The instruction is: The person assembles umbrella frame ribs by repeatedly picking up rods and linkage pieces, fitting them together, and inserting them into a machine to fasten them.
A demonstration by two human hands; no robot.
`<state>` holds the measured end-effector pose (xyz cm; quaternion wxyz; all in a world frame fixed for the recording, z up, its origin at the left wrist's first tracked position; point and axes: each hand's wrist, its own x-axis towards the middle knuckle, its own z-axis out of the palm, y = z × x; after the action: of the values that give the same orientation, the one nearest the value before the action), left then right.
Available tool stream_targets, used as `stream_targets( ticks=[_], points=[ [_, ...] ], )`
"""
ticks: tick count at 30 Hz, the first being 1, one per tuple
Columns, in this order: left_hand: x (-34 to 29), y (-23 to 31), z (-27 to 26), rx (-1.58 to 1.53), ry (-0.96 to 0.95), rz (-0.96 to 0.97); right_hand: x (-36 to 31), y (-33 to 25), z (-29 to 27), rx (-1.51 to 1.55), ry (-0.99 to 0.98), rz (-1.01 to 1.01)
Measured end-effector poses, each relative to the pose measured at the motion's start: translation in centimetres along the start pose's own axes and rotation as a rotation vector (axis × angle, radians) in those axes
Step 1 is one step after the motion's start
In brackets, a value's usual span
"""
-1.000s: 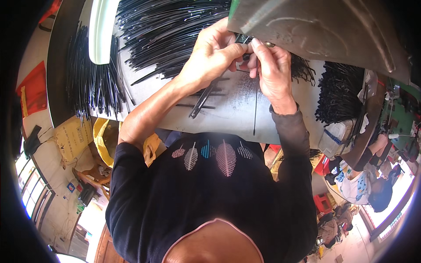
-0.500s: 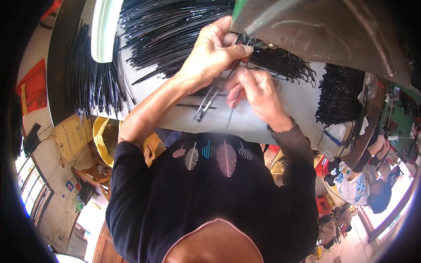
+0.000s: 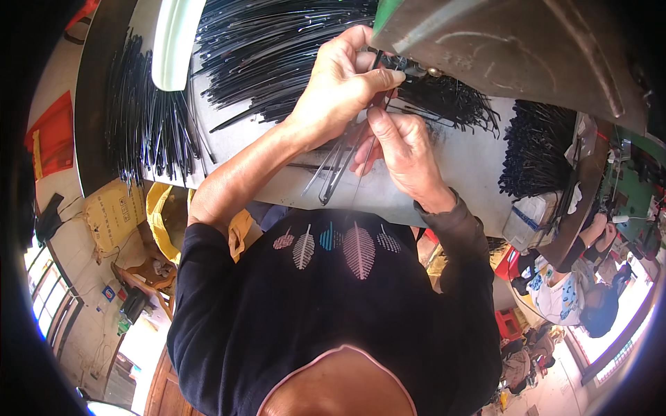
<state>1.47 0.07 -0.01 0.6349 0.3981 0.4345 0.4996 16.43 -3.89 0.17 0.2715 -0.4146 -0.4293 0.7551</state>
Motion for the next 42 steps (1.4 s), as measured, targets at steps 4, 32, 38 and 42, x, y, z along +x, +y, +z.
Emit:
stream_targets(
  ticks=[4,32,38,42],
  points=[
    [0.0,-0.2,0.4,-0.018,0.023,-0.044,-0.2,0.0,-0.1,0.055,0.008,0.012],
    [0.3,1.2,1.2,-0.079,-0.031,-0.092,-2.1,-4.8,-3.5,0.202,0.223,-0.455],
    [0.3,1.3,1.0,-0.052,-0.039,-0.123,-5.2,-9.8,-3.3,-0.366,0.579,-1.066],
    [0.2,1.2,0.8,-0.084,0.004,-0.137,-6.3,-13.3,-3.5,-0.131,0.193,-1.497]
  ],
)
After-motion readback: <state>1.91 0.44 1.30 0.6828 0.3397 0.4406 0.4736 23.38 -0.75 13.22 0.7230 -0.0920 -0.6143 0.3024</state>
